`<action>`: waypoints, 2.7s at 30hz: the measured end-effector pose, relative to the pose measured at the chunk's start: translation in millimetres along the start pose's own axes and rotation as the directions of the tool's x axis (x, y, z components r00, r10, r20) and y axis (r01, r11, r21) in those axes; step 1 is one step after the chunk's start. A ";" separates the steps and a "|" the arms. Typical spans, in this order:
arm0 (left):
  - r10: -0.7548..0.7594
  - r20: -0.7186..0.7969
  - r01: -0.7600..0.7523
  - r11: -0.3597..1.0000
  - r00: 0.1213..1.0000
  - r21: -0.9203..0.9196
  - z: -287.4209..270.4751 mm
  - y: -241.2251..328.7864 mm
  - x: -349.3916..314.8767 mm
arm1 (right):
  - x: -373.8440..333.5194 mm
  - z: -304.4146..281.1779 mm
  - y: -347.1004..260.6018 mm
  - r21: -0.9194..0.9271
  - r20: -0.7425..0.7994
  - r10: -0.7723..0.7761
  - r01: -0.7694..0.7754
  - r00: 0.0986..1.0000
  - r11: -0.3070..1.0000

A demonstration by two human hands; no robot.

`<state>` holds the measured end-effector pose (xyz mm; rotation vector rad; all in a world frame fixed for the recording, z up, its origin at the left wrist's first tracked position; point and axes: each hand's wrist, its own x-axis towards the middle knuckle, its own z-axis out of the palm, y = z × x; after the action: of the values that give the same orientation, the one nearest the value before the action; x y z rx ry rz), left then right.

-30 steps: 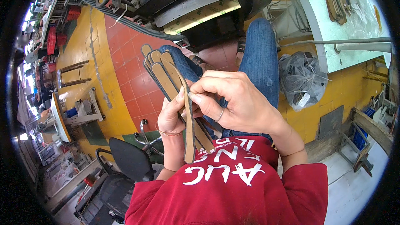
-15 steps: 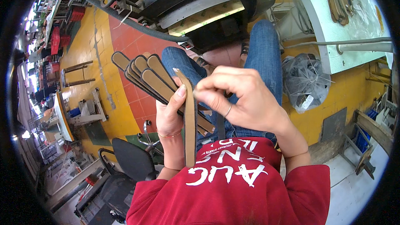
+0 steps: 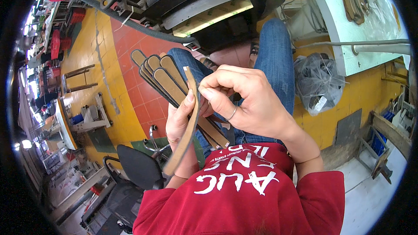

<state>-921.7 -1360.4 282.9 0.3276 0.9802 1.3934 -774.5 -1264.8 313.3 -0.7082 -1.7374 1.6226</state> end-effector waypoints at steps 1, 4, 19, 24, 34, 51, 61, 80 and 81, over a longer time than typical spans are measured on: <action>0.003 0.021 -0.003 1.000 1.000 -0.009 -1.4 -0.2 0.2 | 0.2 0.7 0.1 -0.020 -0.003 -0.015 0.015 1.000 1.000; 0.008 0.018 -0.008 1.000 1.000 -0.027 -5.0 -1.3 0.4 | 0.1 2.4 0.5 -0.050 0.003 -0.031 0.031 1.000 0.998; -0.003 -0.069 0.011 0.993 0.998 0.118 -3.2 -6.0 -10.4 | 20.5 -19.6 -1.5 -0.047 -0.170 -0.002 -0.006 0.985 0.999; 0.163 -0.227 -0.167 0.986 0.960 -0.001 0.9 -8.7 -1.3 | 11.9 -7.0 1.7 -0.046 -0.067 0.126 -0.129 0.990 0.991; 0.358 -0.409 -0.191 0.898 0.840 0.395 -2.5 -10.6 6.1 | -14.6 11.3 3.5 -0.087 0.068 0.184 -0.178 0.981 0.980; 0.202 -0.386 -0.191 0.979 0.900 0.066 16.9 -14.5 14.5 | -12.5 22.4 6.4 -0.061 0.070 0.100 -0.096 0.993 0.994; 0.159 -0.379 -0.203 0.976 0.912 -0.078 20.3 -12.3 13.7 | -11.5 26.1 11.1 -0.073 0.054 0.025 -0.021 0.998 0.997; 0.167 -0.161 -0.108 0.941 0.973 0.322 15.7 -9.9 -8.3 | -8.8 5.4 33.8 0.441 -0.050 0.321 -0.268 0.946 0.857; 0.151 -0.169 -0.095 0.948 0.974 0.304 15.6 -9.7 -8.7 | -9.0 6.1 33.6 0.432 -0.058 0.326 -0.271 0.943 0.860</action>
<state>-902.7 -1365.0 288.5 0.4910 1.3507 1.4106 -774.8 -1272.6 278.9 -0.8772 -1.1637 2.0266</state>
